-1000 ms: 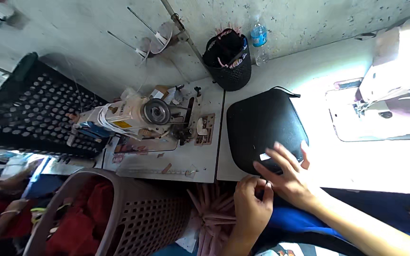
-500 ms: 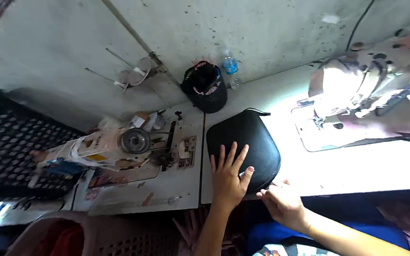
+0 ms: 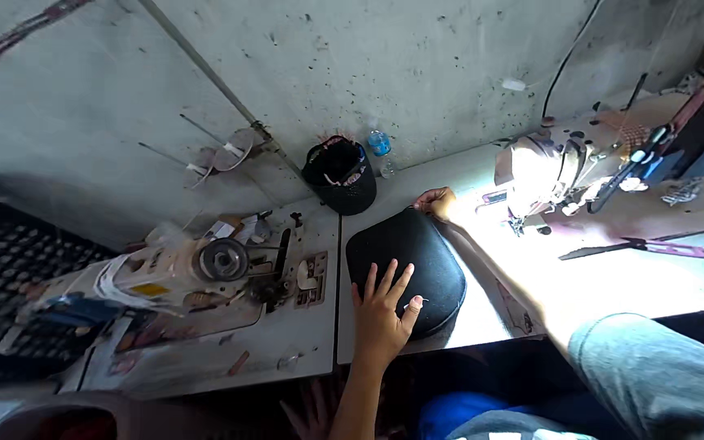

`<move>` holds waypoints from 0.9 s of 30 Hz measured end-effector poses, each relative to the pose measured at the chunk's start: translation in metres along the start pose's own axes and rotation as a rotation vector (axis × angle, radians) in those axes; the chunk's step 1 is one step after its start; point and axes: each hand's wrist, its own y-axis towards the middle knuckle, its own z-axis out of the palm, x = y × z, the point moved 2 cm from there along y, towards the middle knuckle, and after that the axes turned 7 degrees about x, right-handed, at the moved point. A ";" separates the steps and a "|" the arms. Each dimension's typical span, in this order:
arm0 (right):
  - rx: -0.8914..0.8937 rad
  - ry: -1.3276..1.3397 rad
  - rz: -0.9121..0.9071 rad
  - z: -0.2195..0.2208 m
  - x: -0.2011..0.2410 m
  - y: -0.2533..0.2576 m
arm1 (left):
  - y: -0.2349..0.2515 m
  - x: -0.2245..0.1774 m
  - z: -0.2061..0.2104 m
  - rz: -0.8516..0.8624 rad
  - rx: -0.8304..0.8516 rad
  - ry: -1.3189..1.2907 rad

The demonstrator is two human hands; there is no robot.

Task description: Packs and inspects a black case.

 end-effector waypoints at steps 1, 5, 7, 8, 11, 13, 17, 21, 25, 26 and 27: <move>0.009 0.055 0.000 0.009 0.002 0.007 | 0.000 0.000 0.000 0.008 -0.011 -0.018; 0.138 0.088 0.204 0.025 0.010 -0.035 | -0.048 0.004 0.019 -0.069 -0.489 -0.412; 0.220 0.080 0.214 0.025 0.019 -0.058 | -0.093 -0.010 0.033 -0.354 -0.694 -0.838; 0.215 0.088 0.197 0.028 0.020 -0.069 | -0.112 -0.020 0.040 -0.544 -0.710 -1.079; 0.094 0.132 0.166 0.045 0.026 -0.118 | -0.148 -0.050 0.051 -0.825 -0.513 -1.849; 0.042 0.151 0.188 0.063 0.034 -0.156 | -0.163 -0.057 0.053 -0.764 -0.479 -2.066; 0.108 0.120 0.252 0.102 0.064 -0.249 | -0.218 -0.051 0.042 -0.810 -0.870 -1.994; 0.419 0.146 0.140 0.129 0.072 -0.322 | -0.326 -0.040 0.048 -0.760 -1.011 -1.859; 0.833 0.185 0.434 0.161 0.054 -0.350 | -0.410 -0.047 0.059 -0.951 -1.061 -1.780; 0.868 0.216 0.603 0.174 0.043 -0.351 | -0.420 -0.049 0.067 -0.998 -1.061 -1.755; 0.876 0.228 0.732 0.186 0.032 -0.351 | -0.425 -0.050 0.076 -1.033 -1.053 -1.731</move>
